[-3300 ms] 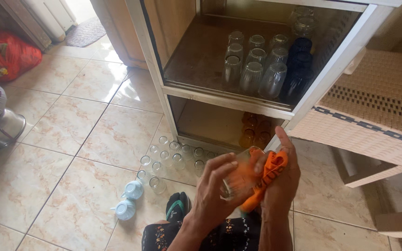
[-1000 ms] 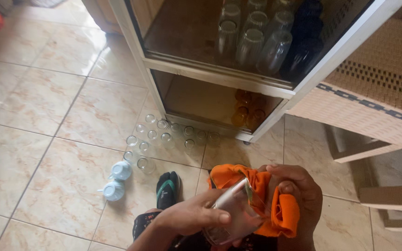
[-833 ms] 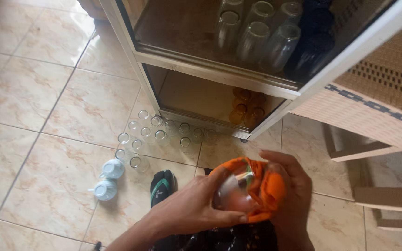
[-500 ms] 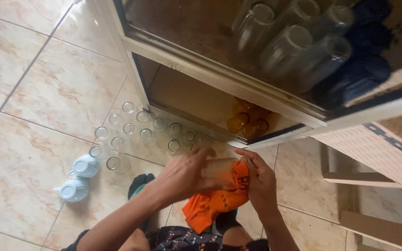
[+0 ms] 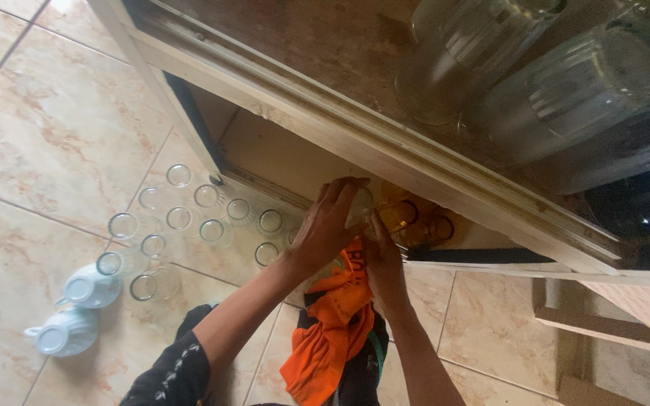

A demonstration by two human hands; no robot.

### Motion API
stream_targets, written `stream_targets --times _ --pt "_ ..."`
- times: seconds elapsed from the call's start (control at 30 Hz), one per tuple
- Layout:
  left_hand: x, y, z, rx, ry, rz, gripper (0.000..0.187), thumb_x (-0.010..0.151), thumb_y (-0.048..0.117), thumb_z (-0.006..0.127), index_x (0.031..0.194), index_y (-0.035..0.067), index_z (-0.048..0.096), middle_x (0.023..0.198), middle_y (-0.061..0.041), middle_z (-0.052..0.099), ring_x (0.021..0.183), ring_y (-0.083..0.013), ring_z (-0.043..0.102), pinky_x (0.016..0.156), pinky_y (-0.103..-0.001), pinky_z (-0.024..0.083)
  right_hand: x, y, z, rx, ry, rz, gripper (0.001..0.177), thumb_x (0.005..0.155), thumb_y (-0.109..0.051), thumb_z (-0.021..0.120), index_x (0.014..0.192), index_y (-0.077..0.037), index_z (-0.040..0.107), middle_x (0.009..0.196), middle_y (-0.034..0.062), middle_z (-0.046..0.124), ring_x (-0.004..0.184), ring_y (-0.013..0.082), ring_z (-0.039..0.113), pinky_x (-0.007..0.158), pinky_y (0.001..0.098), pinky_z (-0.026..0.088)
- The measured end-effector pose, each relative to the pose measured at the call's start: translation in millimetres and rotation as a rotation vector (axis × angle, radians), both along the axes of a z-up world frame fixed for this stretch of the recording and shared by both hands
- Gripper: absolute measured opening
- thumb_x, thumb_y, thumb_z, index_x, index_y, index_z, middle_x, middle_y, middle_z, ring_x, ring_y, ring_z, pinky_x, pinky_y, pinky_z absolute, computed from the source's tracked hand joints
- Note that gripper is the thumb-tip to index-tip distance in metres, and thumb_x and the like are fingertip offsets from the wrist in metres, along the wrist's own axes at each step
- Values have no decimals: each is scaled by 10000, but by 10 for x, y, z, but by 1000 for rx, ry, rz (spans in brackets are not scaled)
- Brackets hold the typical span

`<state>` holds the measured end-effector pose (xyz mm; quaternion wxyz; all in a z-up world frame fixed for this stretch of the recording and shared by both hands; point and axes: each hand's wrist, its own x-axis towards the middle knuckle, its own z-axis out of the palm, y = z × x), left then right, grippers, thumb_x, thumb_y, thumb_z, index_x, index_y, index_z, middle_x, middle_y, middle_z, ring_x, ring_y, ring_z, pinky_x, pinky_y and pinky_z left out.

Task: The person wipes glasses with a cloth and places them onto a shelf in a cabinet.

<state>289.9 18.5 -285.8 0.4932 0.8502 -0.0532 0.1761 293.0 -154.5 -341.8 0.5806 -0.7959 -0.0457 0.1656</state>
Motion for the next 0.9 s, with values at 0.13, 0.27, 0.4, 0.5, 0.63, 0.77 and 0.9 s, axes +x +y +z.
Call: stream_targets --times 0.13,0.27,0.4,0.5,0.63,0.77,0.9 --pt "264 -136 -469 -13 48 -40 718 753 -30 774 1412 112 528 1386 -176 518 1313 -371 482 1042 -440 489 257 -55 -573 -253 -119 56 573 1028 -124 461 1589 -96 347 1407 173 615 1274 225 606 1034 341 481" --pt "510 -228 -896 151 -66 -2 694 740 -68 738 1384 106 547 1422 -165 531 1345 -372 483 1081 -431 474 346 -100 -864 109 -65 39 562 1028 -79 405 1585 -43 347 1492 189 571 1326 252 587 1093 345 460" --pt "910 -270 -1237 247 -71 -41 648 791 -49 736 1397 88 551 1409 -158 548 1332 -367 489 1094 -430 465 266 -142 -798 7 -20 52 558 1017 -20 390 1572 -76 392 1467 152 590 1275 209 626 1071 304 487" --pt "878 -314 -1368 308 -59 -77 618 825 -37 734 1406 76 554 1401 -153 560 1324 -364 493 1103 -429 459 194 -153 -673 58 26 32 505 1028 -9 411 1528 -73 444 1493 129 557 1266 182 617 1052 292 492" --pt "797 -290 -1238 227 -32 115 818 687 113 850 1405 69 463 1403 -271 464 1282 -457 477 1015 -484 474 118 -173 -513 13 172 -23 466 1036 -10 413 1483 -85 523 1427 112 632 1147 177 654 983 291 508" --pt "697 -331 -1181 -160 346 185 962 814 130 846 1582 106 267 1424 -260 417 1201 -442 567 938 -497 547 69 -157 -484 168 157 -20 454 1033 8 424 1464 -58 553 1431 117 627 1163 159 638 987 281 512" --pt "742 -437 -1259 -287 385 228 947 827 110 835 1577 139 259 1404 -250 438 1143 -435 620 905 -470 597 38 -169 -484 70 294 -51 426 1029 -31 409 1419 -94 567 1383 78 641 1142 120 666 946 251 547"
